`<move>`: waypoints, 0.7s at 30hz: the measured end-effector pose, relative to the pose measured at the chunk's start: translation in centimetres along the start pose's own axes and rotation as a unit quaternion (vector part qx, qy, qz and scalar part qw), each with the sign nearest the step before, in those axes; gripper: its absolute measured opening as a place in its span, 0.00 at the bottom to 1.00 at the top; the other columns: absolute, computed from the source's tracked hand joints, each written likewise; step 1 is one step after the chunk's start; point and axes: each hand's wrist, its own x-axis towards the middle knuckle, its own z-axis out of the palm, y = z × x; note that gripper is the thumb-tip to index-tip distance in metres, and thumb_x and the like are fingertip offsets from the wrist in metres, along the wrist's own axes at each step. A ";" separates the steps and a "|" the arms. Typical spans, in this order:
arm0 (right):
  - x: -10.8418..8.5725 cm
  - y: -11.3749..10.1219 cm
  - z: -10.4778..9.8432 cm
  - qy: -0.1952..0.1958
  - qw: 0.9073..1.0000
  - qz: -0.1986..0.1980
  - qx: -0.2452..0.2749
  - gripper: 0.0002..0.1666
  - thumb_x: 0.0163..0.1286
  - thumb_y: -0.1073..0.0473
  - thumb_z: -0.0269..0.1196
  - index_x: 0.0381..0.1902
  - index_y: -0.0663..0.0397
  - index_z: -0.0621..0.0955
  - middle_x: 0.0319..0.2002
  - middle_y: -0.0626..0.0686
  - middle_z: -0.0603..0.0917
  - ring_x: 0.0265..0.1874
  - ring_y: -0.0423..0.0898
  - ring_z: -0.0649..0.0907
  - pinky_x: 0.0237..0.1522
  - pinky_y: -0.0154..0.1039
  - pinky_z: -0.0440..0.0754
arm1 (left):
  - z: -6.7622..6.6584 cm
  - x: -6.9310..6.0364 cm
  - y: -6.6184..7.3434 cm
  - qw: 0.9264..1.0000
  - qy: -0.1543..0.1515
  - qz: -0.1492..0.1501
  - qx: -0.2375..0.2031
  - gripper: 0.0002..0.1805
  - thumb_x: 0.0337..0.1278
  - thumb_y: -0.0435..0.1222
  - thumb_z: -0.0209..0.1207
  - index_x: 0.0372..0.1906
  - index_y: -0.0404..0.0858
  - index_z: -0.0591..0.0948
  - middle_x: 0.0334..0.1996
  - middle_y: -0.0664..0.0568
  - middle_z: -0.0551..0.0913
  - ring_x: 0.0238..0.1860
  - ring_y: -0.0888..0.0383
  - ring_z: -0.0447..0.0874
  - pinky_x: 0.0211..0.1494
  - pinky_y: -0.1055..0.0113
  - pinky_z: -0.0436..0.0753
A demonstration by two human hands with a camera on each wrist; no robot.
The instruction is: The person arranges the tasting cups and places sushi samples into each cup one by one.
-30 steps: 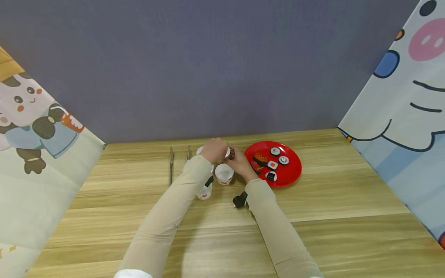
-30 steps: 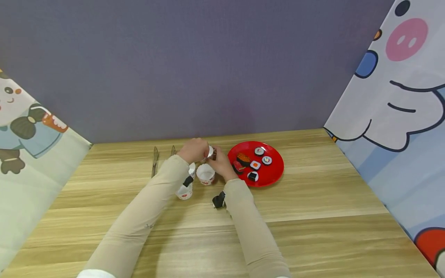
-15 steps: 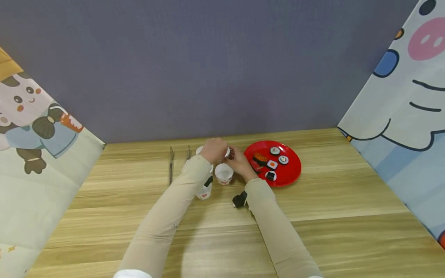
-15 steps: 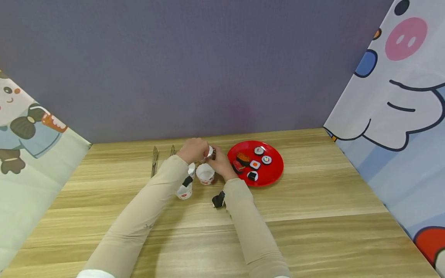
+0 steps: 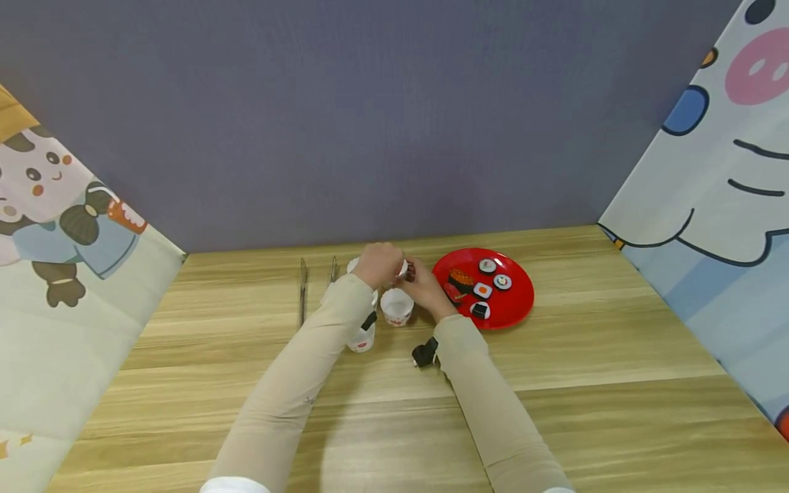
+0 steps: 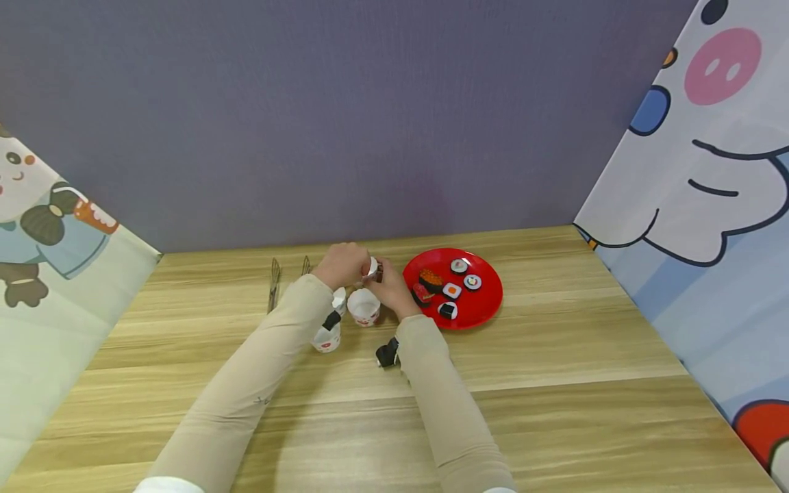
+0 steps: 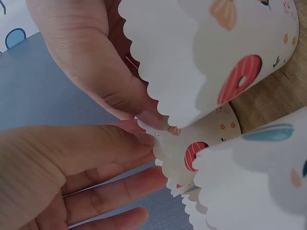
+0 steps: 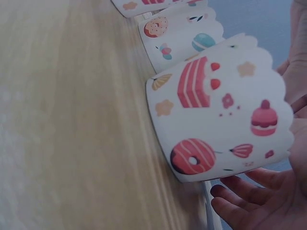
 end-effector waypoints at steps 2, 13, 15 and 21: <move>0.0 -0.1 0.0 0.000 1.000 0.000 -0.002 0.34 0.66 0.60 0.59 0.65 0.69 0.62 0.57 0.65 0.73 0.55 0.58 0.75 0.57 0.48 0.72 | 0.0 -0.1 0.0 1.000 0.003 0.001 -0.004 0.20 0.44 0.32 0.66 0.11 0.45 0.68 0.16 0.57 0.71 0.21 0.60 0.66 0.26 0.62 0.76; 0.1 0.0 0.0 0.001 1.000 0.002 -0.002 0.33 0.66 0.60 0.59 0.65 0.68 0.63 0.59 0.66 0.73 0.57 0.58 0.74 0.58 0.48 0.71 | -0.1 -0.1 -0.1 1.000 0.005 0.008 -0.012 0.17 0.47 0.30 0.65 0.12 0.44 0.71 0.17 0.56 0.75 0.21 0.60 0.67 0.26 0.63 0.76; 0.0 0.0 0.0 0.001 1.000 0.003 0.000 0.33 0.66 0.60 0.59 0.65 0.68 0.63 0.59 0.65 0.73 0.56 0.58 0.74 0.58 0.48 0.71 | -0.1 -0.1 -0.1 1.000 0.000 0.007 -0.013 0.17 0.47 0.31 0.66 0.13 0.44 0.71 0.18 0.56 0.76 0.22 0.60 0.68 0.26 0.63 0.75; 0.0 -0.1 0.0 0.000 1.000 0.007 -0.001 0.34 0.66 0.60 0.59 0.66 0.68 0.62 0.59 0.65 0.72 0.56 0.58 0.75 0.58 0.48 0.72 | -0.5 -0.4 -0.1 1.000 0.013 0.004 -0.015 0.12 0.46 0.31 0.66 0.15 0.43 0.76 0.21 0.54 0.81 0.23 0.58 0.74 0.27 0.61 0.79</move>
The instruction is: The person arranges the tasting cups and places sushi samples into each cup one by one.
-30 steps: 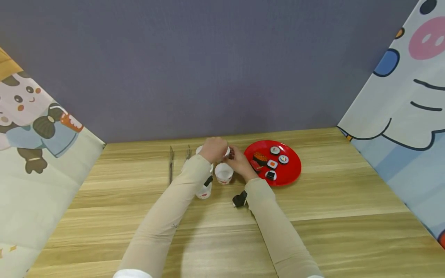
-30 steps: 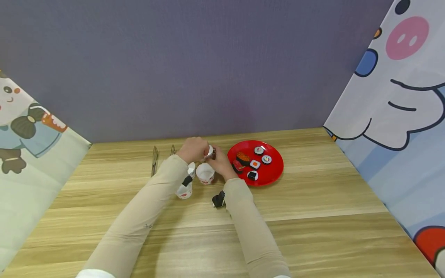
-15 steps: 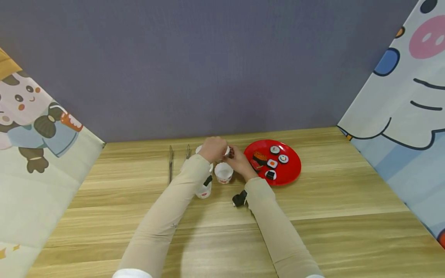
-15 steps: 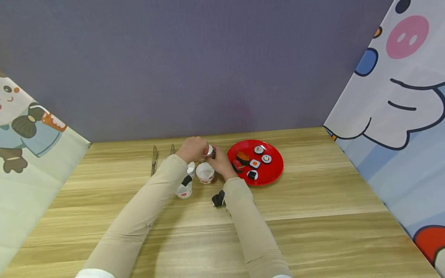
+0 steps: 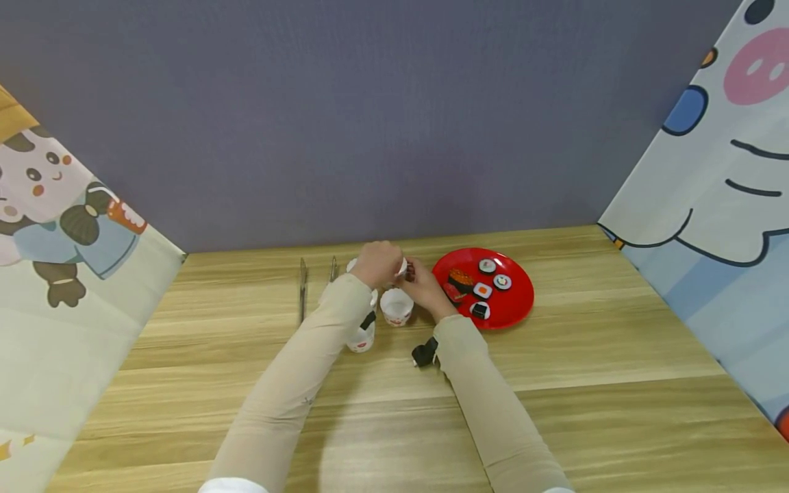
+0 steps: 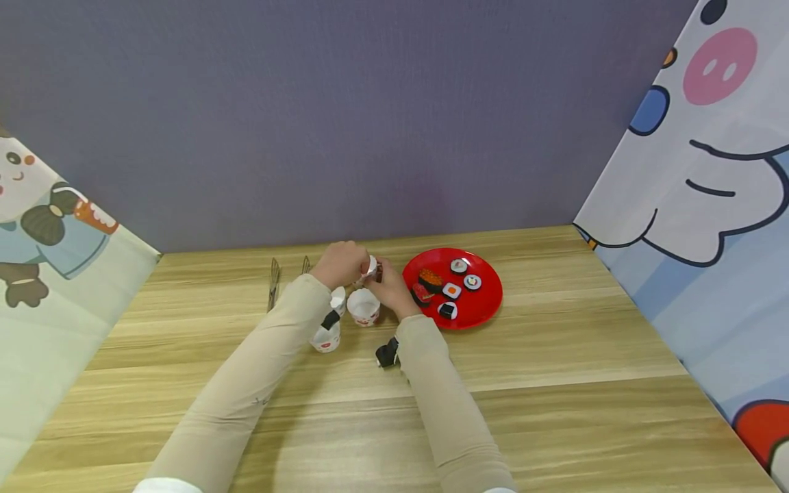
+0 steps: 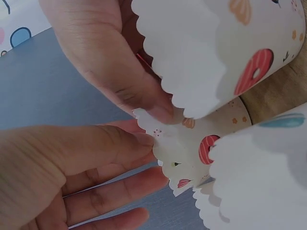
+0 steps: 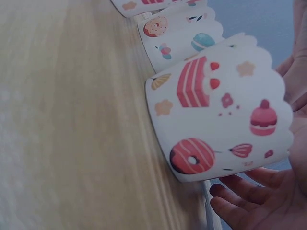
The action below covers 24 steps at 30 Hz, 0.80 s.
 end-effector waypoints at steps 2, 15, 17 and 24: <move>-0.1 -0.1 0.0 -0.002 1.000 0.001 0.002 0.34 0.67 0.59 0.59 0.66 0.68 0.62 0.59 0.65 0.72 0.56 0.58 0.74 0.58 0.48 0.72 | -0.1 -0.1 0.0 1.000 0.006 -0.002 0.000 0.12 0.47 0.29 0.64 0.15 0.43 0.77 0.21 0.53 0.81 0.23 0.58 0.74 0.27 0.60 0.79; -0.2 -0.5 0.1 -0.013 1.000 0.013 0.006 0.33 0.68 0.59 0.58 0.67 0.65 0.61 0.59 0.64 0.72 0.57 0.58 0.74 0.58 0.49 0.72 | -1.1 -1.1 -0.3 0.999 0.036 -0.029 0.025 0.05 0.51 0.29 0.64 0.26 0.41 0.86 0.27 0.49 0.85 0.27 0.52 0.82 0.28 0.58 0.81; -0.2 -0.5 0.1 -0.011 1.000 0.013 0.007 0.33 0.68 0.60 0.57 0.67 0.64 0.61 0.59 0.64 0.72 0.57 0.58 0.74 0.57 0.49 0.72 | -1.3 -1.3 -0.3 0.998 0.047 -0.031 0.023 0.05 0.51 0.30 0.63 0.24 0.41 0.85 0.26 0.49 0.85 0.26 0.52 0.82 0.28 0.58 0.81; -0.1 -0.3 0.1 -0.008 1.000 0.011 0.009 0.32 0.67 0.59 0.58 0.66 0.62 0.63 0.57 0.63 0.74 0.56 0.57 0.75 0.57 0.49 0.72 | -2.1 -1.6 -0.3 0.998 0.057 -0.034 0.014 0.11 0.50 0.26 0.60 0.19 0.42 0.82 0.24 0.49 0.84 0.23 0.54 0.77 0.27 0.57 0.80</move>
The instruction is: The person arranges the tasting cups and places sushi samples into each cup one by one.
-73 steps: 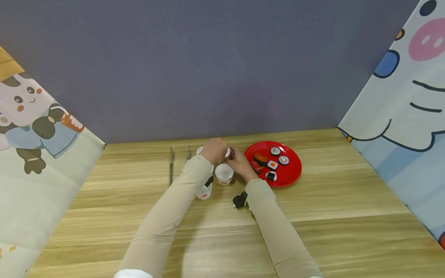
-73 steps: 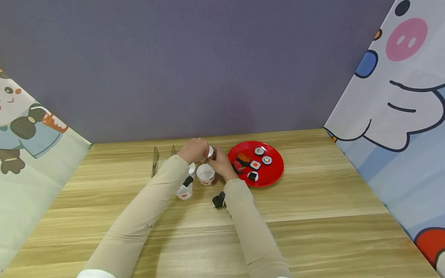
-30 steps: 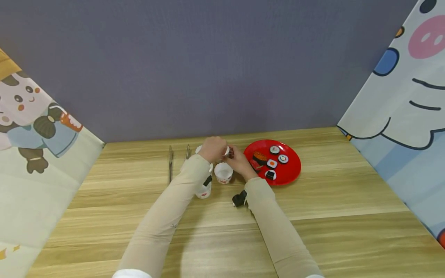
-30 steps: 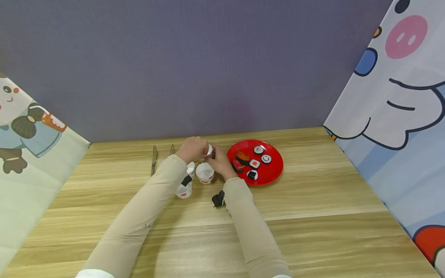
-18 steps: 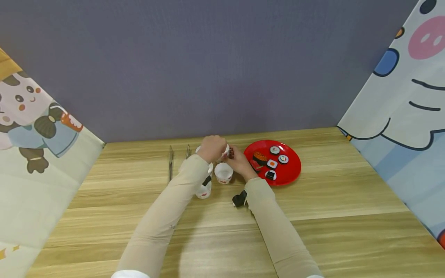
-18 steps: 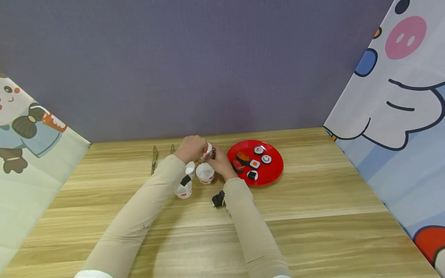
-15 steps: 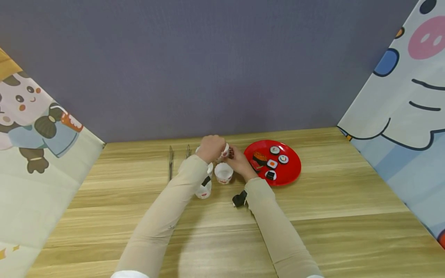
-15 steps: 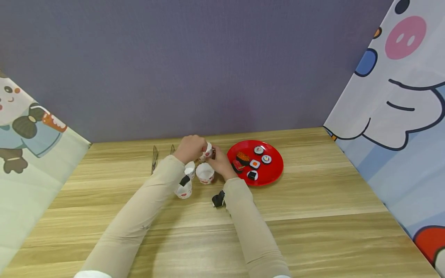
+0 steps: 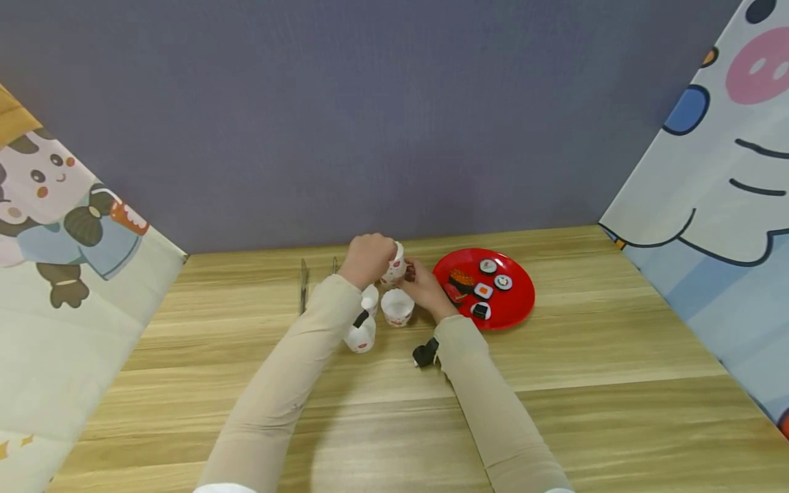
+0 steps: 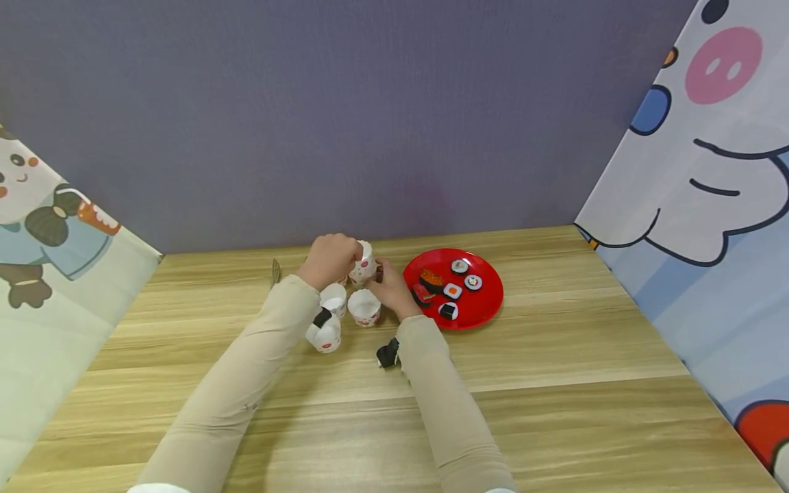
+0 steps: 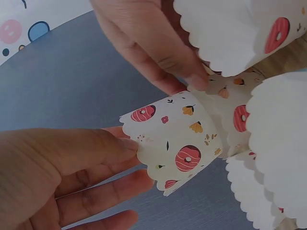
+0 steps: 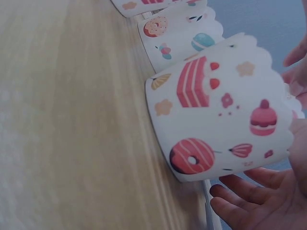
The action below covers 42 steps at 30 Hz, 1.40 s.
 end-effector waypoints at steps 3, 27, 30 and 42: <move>0.0 0.0 0.0 -0.001 1.000 0.003 -0.001 0.33 0.67 0.59 0.58 0.66 0.63 0.62 0.57 0.63 0.74 0.56 0.57 0.75 0.57 0.49 0.72 | -0.4 -0.1 0.1 1.000 0.000 0.000 -0.004 0.11 0.50 0.25 0.60 0.19 0.41 0.81 0.23 0.50 0.83 0.22 0.56 0.74 0.26 0.59 0.79; 1.0 1.4 -0.2 -0.015 0.999 -0.029 0.020 0.32 0.64 0.71 0.51 0.66 0.69 0.59 0.61 0.68 0.68 0.61 0.60 0.70 0.61 0.50 0.68 | -3.2 -7.5 3.0 0.983 0.142 0.086 0.072 0.16 0.46 0.20 0.57 0.17 0.43 0.78 0.11 0.56 0.71 0.15 0.64 0.55 0.13 0.69 0.66; 1.3 2.3 -0.1 -0.016 0.997 -0.056 0.041 0.31 0.65 0.68 0.53 0.65 0.67 0.61 0.59 0.64 0.70 0.58 0.56 0.73 0.59 0.46 0.71 | -3.1 -8.7 3.6 0.979 0.157 0.096 0.089 0.16 0.46 0.20 0.58 0.15 0.44 0.76 0.10 0.57 0.68 0.15 0.66 0.54 0.11 0.70 0.65; -0.1 0.1 0.0 0.003 0.999 -0.014 0.031 0.32 0.64 0.64 0.56 0.64 0.69 0.62 0.59 0.68 0.71 0.58 0.60 0.73 0.59 0.49 0.71 | -2.5 -11.6 5.6 0.964 0.190 0.149 0.112 0.18 0.39 0.22 0.61 0.12 0.47 0.72 0.12 0.60 0.66 0.14 0.67 0.63 0.13 0.70 0.66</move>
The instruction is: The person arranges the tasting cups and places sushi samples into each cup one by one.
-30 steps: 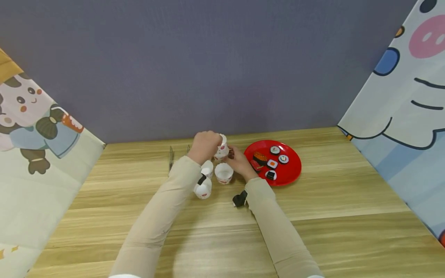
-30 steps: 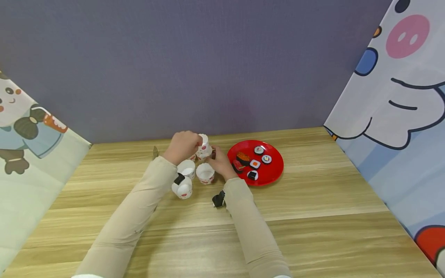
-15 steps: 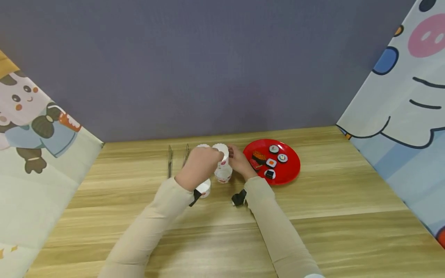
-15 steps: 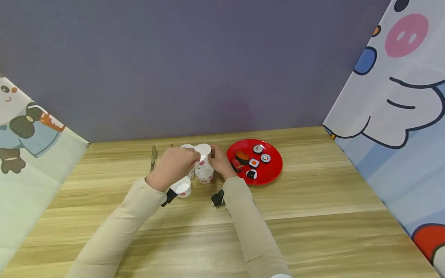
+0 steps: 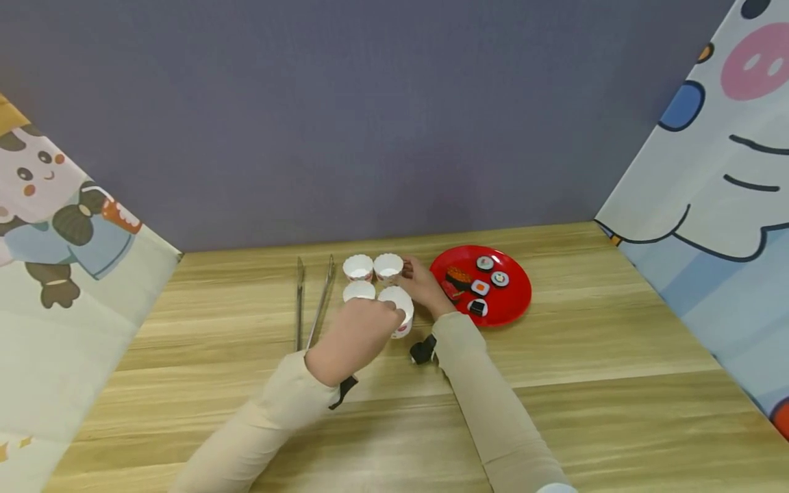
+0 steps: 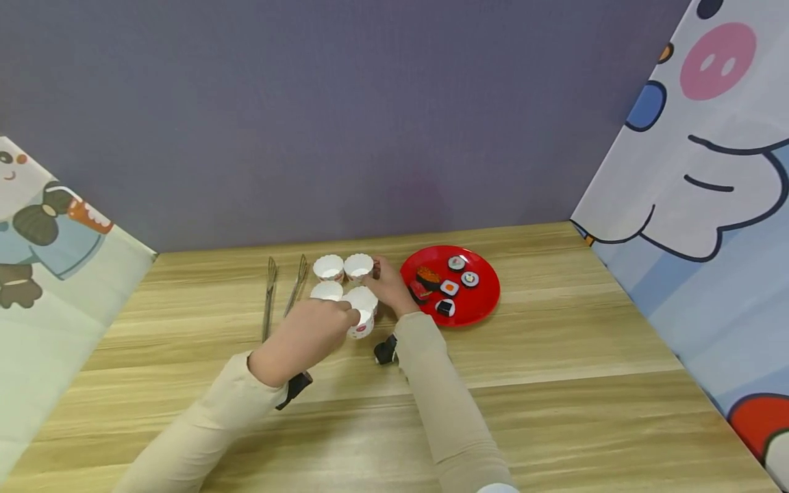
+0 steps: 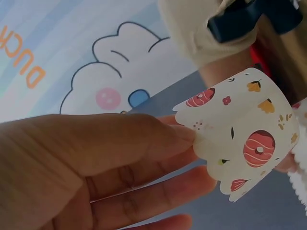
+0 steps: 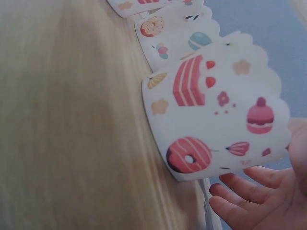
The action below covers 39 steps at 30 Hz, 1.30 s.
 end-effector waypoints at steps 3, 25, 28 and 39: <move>0.0 0.0 -0.1 0.002 1.000 -0.004 -0.002 0.32 0.64 0.64 0.57 0.64 0.69 0.63 0.59 0.68 0.72 0.58 0.60 0.74 0.59 0.50 0.71 | 0.1 -0.2 0.4 1.000 -0.012 0.006 -0.007 0.18 0.38 0.22 0.61 0.12 0.48 0.72 0.11 0.60 0.65 0.14 0.67 0.64 0.13 0.70 0.66; 0.0 -0.1 0.0 -0.001 1.000 0.002 0.007 0.31 0.64 0.64 0.58 0.63 0.67 0.64 0.61 0.67 0.71 0.60 0.61 0.72 0.61 0.50 0.69 | 3.8 -1.5 1.8 0.998 -0.045 0.025 -0.024 0.17 0.42 0.28 0.66 0.13 0.49 0.73 0.12 0.61 0.70 0.13 0.67 0.62 0.13 0.71 0.65; 0.0 -0.1 0.0 -0.002 1.000 0.000 0.007 0.31 0.64 0.63 0.58 0.63 0.68 0.64 0.61 0.67 0.71 0.60 0.61 0.72 0.61 0.50 0.69 | 4.1 -1.5 1.8 0.999 -0.046 0.022 -0.017 0.16 0.42 0.28 0.66 0.13 0.48 0.73 0.11 0.60 0.70 0.13 0.67 0.62 0.13 0.71 0.66; -0.1 -0.1 0.0 -0.001 1.000 0.001 0.011 0.31 0.64 0.63 0.58 0.64 0.68 0.64 0.60 0.66 0.71 0.60 0.61 0.72 0.61 0.50 0.69 | 5.0 -1.2 1.6 0.997 -0.057 0.008 -0.042 0.19 0.39 0.26 0.66 0.12 0.48 0.70 0.13 0.59 0.71 0.14 0.66 0.68 0.16 0.69 0.71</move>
